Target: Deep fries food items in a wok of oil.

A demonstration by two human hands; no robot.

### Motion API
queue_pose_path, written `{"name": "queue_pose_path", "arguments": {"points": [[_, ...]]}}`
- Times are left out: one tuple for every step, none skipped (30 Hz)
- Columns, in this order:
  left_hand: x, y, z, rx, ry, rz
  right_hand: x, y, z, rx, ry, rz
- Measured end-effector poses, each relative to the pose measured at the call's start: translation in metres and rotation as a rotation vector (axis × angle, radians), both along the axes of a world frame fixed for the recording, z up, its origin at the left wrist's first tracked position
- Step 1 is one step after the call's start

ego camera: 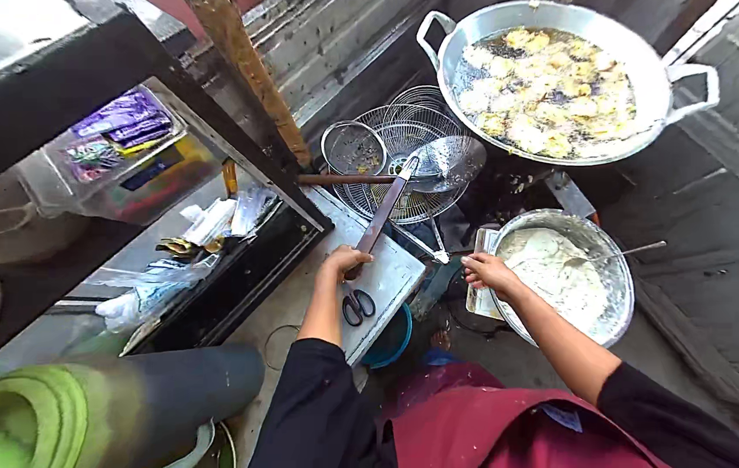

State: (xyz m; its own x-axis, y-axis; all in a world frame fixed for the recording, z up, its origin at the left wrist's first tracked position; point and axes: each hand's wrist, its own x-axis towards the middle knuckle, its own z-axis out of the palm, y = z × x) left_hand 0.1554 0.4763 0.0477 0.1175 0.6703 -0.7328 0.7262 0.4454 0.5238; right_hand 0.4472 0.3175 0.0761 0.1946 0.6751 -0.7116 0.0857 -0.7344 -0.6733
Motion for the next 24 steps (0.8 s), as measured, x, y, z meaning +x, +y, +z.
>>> {"name": "queue_pose_path", "arguments": {"points": [[0.003, -0.005, 0.005, -0.076, -0.166, 0.087, -0.003, 0.013, -0.009, -0.025, 0.035, -0.028], [0.007, -0.012, 0.009, -0.134, -0.309, 0.170, -0.007, 0.025, -0.016, -0.046, 0.085, -0.062], [0.011, -0.018, 0.012, -0.154, -0.404, 0.236, -0.010, 0.034, -0.022, -0.069, 0.149, -0.106], [0.015, -0.024, 0.015, -0.145, -0.454, 0.284, -0.012, 0.044, -0.026, -0.097, 0.234, -0.155], [0.018, -0.030, 0.019, -0.122, -0.477, 0.307, -0.014, 0.054, -0.029, -0.129, 0.330, -0.200], [0.019, -0.036, 0.022, -0.096, -0.481, 0.313, -0.017, 0.064, -0.032, -0.160, 0.418, -0.236], [0.019, -0.044, 0.024, -0.067, -0.481, 0.317, -0.018, 0.073, -0.035, -0.188, 0.495, -0.264], [0.018, -0.053, 0.028, -0.040, -0.481, 0.323, -0.019, 0.081, -0.039, -0.206, 0.559, -0.271], [0.017, -0.063, 0.032, -0.012, -0.480, 0.332, -0.021, 0.088, -0.046, -0.211, 0.616, -0.269], [0.015, -0.075, 0.037, 0.013, -0.477, 0.343, -0.025, 0.092, -0.051, -0.213, 0.681, -0.264], [0.013, -0.088, 0.042, 0.041, -0.469, 0.360, -0.029, 0.095, -0.052, -0.211, 0.758, -0.268], [0.012, -0.099, 0.047, 0.077, -0.459, 0.385, -0.033, 0.097, -0.048, -0.207, 0.840, -0.295], [0.012, -0.108, 0.051, 0.114, -0.456, 0.411, -0.035, 0.097, -0.039, -0.205, 0.919, -0.336], [0.013, -0.116, 0.052, 0.147, -0.462, 0.435, -0.034, 0.095, -0.027, -0.204, 0.985, -0.385], [0.016, -0.123, 0.052, 0.171, -0.472, 0.463, -0.031, 0.091, -0.014, -0.207, 1.034, -0.431], [0.019, -0.127, 0.049, 0.193, -0.482, 0.492, -0.027, 0.086, -0.002, -0.213, 1.070, -0.471], [0.022, -0.130, 0.047, 0.214, -0.487, 0.521, -0.023, 0.081, 0.011, -0.218, 1.087, -0.503], [0.026, -0.131, 0.045, 0.233, -0.490, 0.545, -0.020, 0.073, 0.024, -0.225, 1.083, -0.514], [0.029, -0.132, 0.044, 0.247, -0.493, 0.564, -0.017, 0.063, 0.036, -0.236, 1.064, -0.502], [0.031, -0.133, 0.043, 0.257, -0.496, 0.579, -0.015, 0.050, 0.047, -0.251, 1.044, -0.485], [0.032, -0.133, 0.042, 0.265, -0.504, 0.593, -0.015, 0.036, 0.057, -0.264, 1.026, -0.468], [0.034, -0.134, 0.042, 0.276, -0.518, 0.608, -0.016, 0.022, 0.064, -0.266, 1.011, -0.450], [0.035, -0.135, 0.043, 0.290, -0.531, 0.620, -0.017, 0.007, 0.070, -0.253, 1.002, -0.430], [0.036, -0.137, 0.045, 0.303, -0.539, 0.630, -0.017, -0.009, 0.073, -0.225, 1.000, -0.388]]}}
